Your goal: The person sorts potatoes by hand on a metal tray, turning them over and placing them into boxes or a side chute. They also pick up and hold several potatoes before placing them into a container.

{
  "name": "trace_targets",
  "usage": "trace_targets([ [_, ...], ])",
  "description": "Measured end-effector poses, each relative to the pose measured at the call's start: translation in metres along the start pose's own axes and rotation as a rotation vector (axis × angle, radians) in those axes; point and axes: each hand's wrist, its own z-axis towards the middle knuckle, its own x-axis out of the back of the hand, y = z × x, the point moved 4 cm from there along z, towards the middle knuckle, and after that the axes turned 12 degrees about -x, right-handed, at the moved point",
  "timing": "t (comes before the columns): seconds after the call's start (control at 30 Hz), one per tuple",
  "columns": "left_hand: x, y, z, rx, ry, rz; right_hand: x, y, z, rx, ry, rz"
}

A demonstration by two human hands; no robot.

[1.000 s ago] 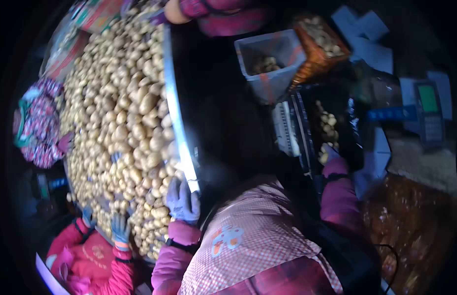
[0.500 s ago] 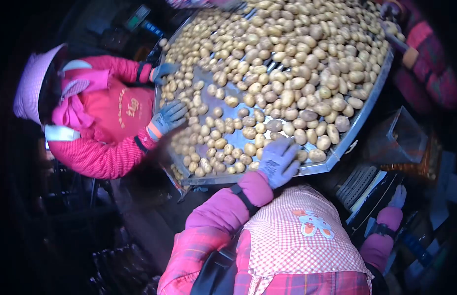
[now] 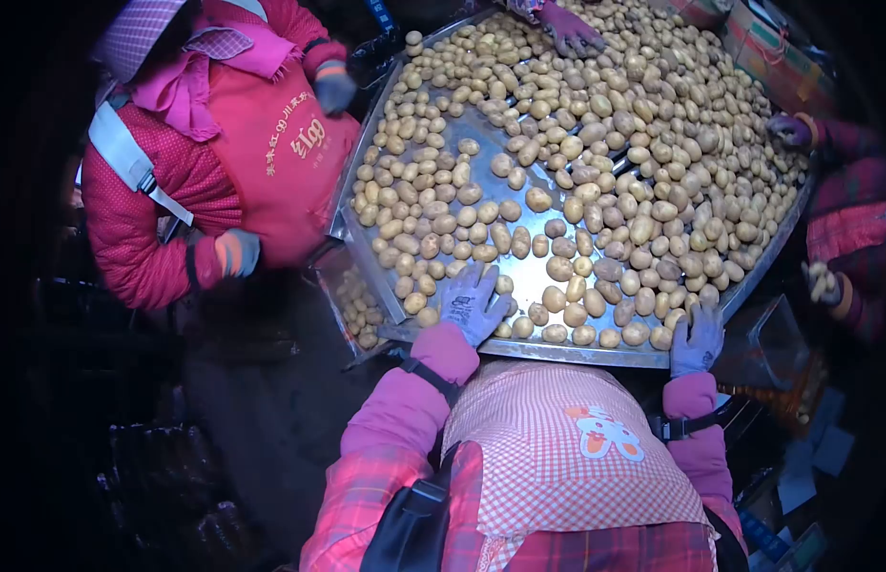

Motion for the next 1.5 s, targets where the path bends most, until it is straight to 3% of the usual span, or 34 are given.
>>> trace_targets([
  [0.03, 0.006, 0.001, 0.007, -0.001, 0.011, 0.000, -0.006, -0.003, -0.003, -0.011, -0.010, -0.134],
  [0.1, 0.014, 0.005, 0.029, -0.061, -0.021, -0.179, -0.010, 0.004, -0.007, -0.004, 0.013, -0.103],
  [0.13, 0.000, -0.004, 0.039, -0.186, -0.107, -0.145, -0.011, 0.006, -0.008, -0.022, -0.011, -0.084],
  [0.17, -0.011, -0.010, 0.048, -0.187, -0.098, -0.147, -0.011, 0.006, -0.006, -0.036, -0.032, -0.066],
  [0.3, -0.033, -0.021, 0.085, -0.039, -0.207, 0.170, -0.007, -0.002, -0.004, -0.030, 0.000, -0.079],
  [0.37, -0.038, -0.027, 0.098, 0.067, -0.446, 0.310, -0.006, -0.001, -0.004, -0.026, -0.015, -0.054],
  [0.43, -0.045, -0.033, 0.102, 0.049, -0.454, 0.331, -0.004, 0.003, -0.004, -0.037, 0.003, -0.076],
  [0.57, -0.045, -0.038, 0.107, 0.161, -0.253, 0.151, 0.002, 0.007, 0.003, 0.016, -0.104, -0.063],
  [0.63, -0.041, -0.019, 0.103, 0.070, 0.198, -0.225, -0.003, 0.010, 0.004, -0.313, -0.234, 0.349],
  [0.67, -0.017, 0.014, 0.107, 0.038, 0.092, -0.372, 0.009, -0.025, 0.005, -0.310, -0.247, 0.349],
  [0.7, 0.004, 0.054, 0.114, 0.006, -0.011, -0.518, 0.025, -0.075, 0.007, -0.612, -0.437, 0.767],
  [0.73, -0.023, 0.085, 0.105, -0.057, -0.018, -0.790, 0.027, -0.108, 0.004, -0.917, -0.622, 1.181],
  [0.77, -0.043, 0.107, 0.096, -0.123, -0.020, -1.063, 0.025, -0.116, 0.004, -0.912, -0.632, 1.175],
  [0.8, -0.035, 0.112, 0.091, -0.106, -0.018, -1.068, 0.021, -0.132, 0.002, -0.850, -0.822, 1.418],
  [0.83, -0.013, 0.125, 0.090, -0.276, -0.009, -0.977, 0.018, -0.145, 0.000, -0.769, -1.013, 1.664],
  [0.87, 0.000, 0.133, 0.093, -0.453, 0.002, -0.874, -0.011, -0.110, -0.010, -0.661, -1.041, 1.523],
  [0.93, 0.003, 0.083, 0.091, -0.315, 0.076, -0.796, -0.008, -0.086, -0.008, -0.668, -1.008, 1.427],
  [0.97, 0.001, 0.056, 0.087, 0.040, -0.005, -1.025, -0.007, -0.071, -0.009, -0.685, -0.966, 1.333],
  [1.0, -0.008, 0.020, 0.089, -0.115, 0.115, -0.510, -0.018, -0.049, -0.013, -0.466, -0.731, 1.049],
  [1.03, 0.014, 0.002, 0.094, -0.022, 0.080, -0.478, -0.011, -0.049, -0.009, -0.470, -0.723, 1.047],
  [1.07, 0.011, -0.026, 0.092, -0.106, 0.223, -0.293, -0.002, -0.047, -0.010, -0.744, -0.770, 1.188],
  [1.1, 0.015, -0.045, 0.097, -0.027, 0.132, -0.232, 0.000, -0.047, -0.012, -1.016, -0.802, 1.324],
  [1.13, 0.015, -0.057, 0.104, 0.047, 0.042, -0.173, 0.000, -0.044, -0.014, -1.124, -0.737, 1.288],
  [1.23, -0.003, -0.071, 0.124, 0.116, -0.028, -0.004, -0.001, -0.038, -0.016, -1.122, -0.765, 1.310],
  [1.37, -0.017, -0.073, 0.164, 0.067, -0.063, -0.121, -0.003, -0.032, -0.017, -1.200, -0.693, 1.342],
  [1.4, -0.032, -0.079, 0.173, 0.052, 0.054, -0.170, -0.004, -0.034, -0.016, -1.158, -0.702, 1.348],
  [1.43, -0.043, -0.086, 0.185, 0.033, 0.038, -0.187, -0.005, -0.037, -0.016, -1.121, -0.710, 1.353],
  [1.5, -0.070, -0.110, 0.202, 0.334, -0.130, -0.399, 0.008, -0.050, -0.013, -1.090, -0.625, 1.223],
])
